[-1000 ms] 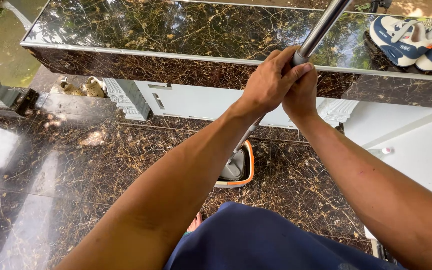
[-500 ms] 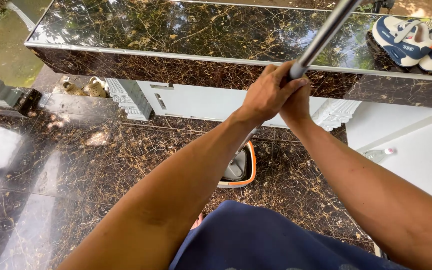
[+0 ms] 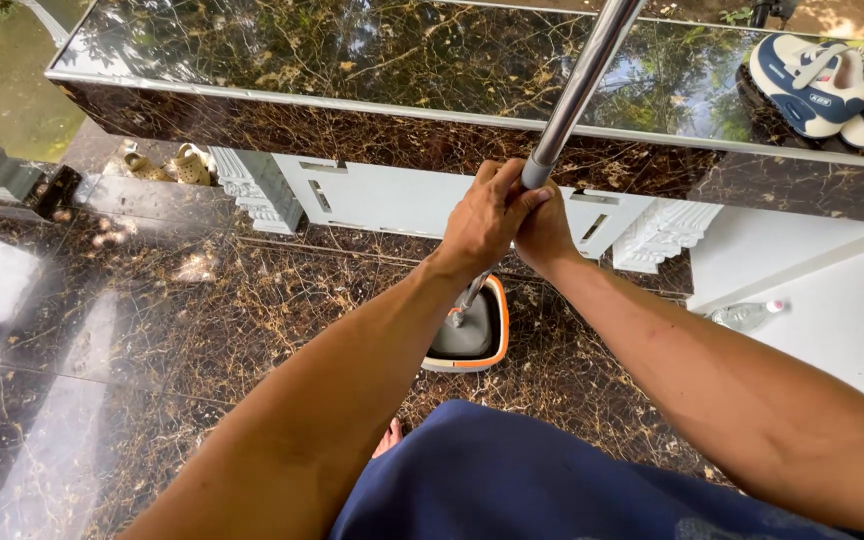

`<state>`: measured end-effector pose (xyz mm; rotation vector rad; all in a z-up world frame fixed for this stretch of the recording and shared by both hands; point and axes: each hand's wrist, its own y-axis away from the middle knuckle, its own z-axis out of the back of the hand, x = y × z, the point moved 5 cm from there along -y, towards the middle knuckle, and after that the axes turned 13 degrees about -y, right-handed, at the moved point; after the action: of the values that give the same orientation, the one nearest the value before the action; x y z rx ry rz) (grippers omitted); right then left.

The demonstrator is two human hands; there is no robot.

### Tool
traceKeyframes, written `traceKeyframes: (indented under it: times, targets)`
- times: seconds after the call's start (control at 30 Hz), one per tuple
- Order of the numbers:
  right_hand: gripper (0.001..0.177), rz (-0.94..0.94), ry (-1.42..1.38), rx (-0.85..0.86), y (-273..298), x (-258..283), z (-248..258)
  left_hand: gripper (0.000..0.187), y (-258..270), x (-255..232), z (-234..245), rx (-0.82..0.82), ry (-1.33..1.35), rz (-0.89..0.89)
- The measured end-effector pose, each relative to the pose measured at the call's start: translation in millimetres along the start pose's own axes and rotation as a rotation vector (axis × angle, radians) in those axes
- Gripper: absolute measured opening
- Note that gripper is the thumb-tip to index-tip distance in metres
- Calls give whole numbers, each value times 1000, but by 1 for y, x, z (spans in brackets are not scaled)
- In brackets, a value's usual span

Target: The person mops a tiled floor before placing the mop head into a bucket and pressing the handle to spin it.

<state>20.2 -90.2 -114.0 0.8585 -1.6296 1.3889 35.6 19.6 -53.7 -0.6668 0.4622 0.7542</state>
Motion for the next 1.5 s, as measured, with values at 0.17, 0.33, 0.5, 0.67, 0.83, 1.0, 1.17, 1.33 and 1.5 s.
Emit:
traceKeyframes:
  times: [0.17, 0.33, 0.5, 0.67, 0.83, 1.0, 1.17, 1.33, 1.5]
  targets:
    - [14, -317, -245, 102, 14, -72, 23, 45, 4, 4, -15, 340, -103, 258]
    - [33, -776, 248, -81, 35, -42, 41, 52, 0, -3, -22, 377, -100, 221]
    - [28, -913, 259, -218, 31, -3, 40, 55, -23, -46, -25, 240, 40, -8]
    - [20, -332, -532, -500, 3, 15, 71, 48, -28, -53, -23, 198, 53, -63]
    - [23, 85, -457, -490, -42, 83, 92, 52, -51, -90, 3, -59, 115, -296]
    - [40, 385, -396, -461, -62, 155, 82, 55, -59, -124, 41, -219, 137, -407]
    - [30, 698, 141, -366, -64, 176, 78, 48, -58, -134, 45, -283, 170, -491]
    - [28, 624, 2, -376, -51, 161, 70, 49, -45, -116, 35, -260, 217, -477]
    - [21, 580, 170, -341, -47, 162, 37, 49, -33, -98, 39, -179, 237, -408]
